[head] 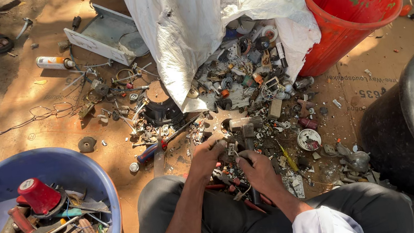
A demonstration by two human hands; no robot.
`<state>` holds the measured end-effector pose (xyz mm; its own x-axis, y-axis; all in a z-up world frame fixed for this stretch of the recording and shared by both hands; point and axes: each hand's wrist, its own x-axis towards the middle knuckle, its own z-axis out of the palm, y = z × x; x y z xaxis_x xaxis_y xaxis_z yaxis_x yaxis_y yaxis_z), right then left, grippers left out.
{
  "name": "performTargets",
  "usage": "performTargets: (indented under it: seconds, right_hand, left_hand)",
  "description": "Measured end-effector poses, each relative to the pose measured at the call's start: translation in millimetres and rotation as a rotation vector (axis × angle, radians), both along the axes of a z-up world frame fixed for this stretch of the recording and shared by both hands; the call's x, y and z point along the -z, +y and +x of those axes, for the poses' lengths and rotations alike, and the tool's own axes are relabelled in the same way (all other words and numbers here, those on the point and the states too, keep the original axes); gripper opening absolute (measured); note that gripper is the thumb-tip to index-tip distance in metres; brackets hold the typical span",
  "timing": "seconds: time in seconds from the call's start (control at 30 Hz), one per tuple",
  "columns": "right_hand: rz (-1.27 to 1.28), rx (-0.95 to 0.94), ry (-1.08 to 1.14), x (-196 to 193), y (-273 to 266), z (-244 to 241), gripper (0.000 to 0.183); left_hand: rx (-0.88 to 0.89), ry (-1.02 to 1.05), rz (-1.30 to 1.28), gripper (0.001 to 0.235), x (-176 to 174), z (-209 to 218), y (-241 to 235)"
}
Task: The person sits on the ground and uses pliers and a hammer to dismantle a metal gear-like object. They repeatedly strike the object with the hammer while holding it with pliers, eventually separating a ring-shaped component from the main body.
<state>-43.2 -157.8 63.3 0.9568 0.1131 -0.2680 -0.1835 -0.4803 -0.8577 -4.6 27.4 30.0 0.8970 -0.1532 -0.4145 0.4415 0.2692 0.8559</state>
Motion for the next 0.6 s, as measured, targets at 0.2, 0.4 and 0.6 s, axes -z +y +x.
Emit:
performTargets:
  seconds: [0.2,0.4,0.6]
  right_hand:
    - [-0.113,-0.115,-0.027,-4.0,-1.7,7.4,0.027]
    - [-0.153,-0.009,0.04,3.5,-6.7,16.1,0.026]
    - [0.259,-0.062,0.343,12.3,-14.4,17.3,0.027]
  left_hand:
    - [-0.149,0.148,-0.203,0.022,18.0,14.0,0.1]
    - [-0.188,0.171,-0.22,0.025,15.5,15.1,-3.9]
    - [-0.684,0.118,-0.223,0.024,37.3,31.0,12.1]
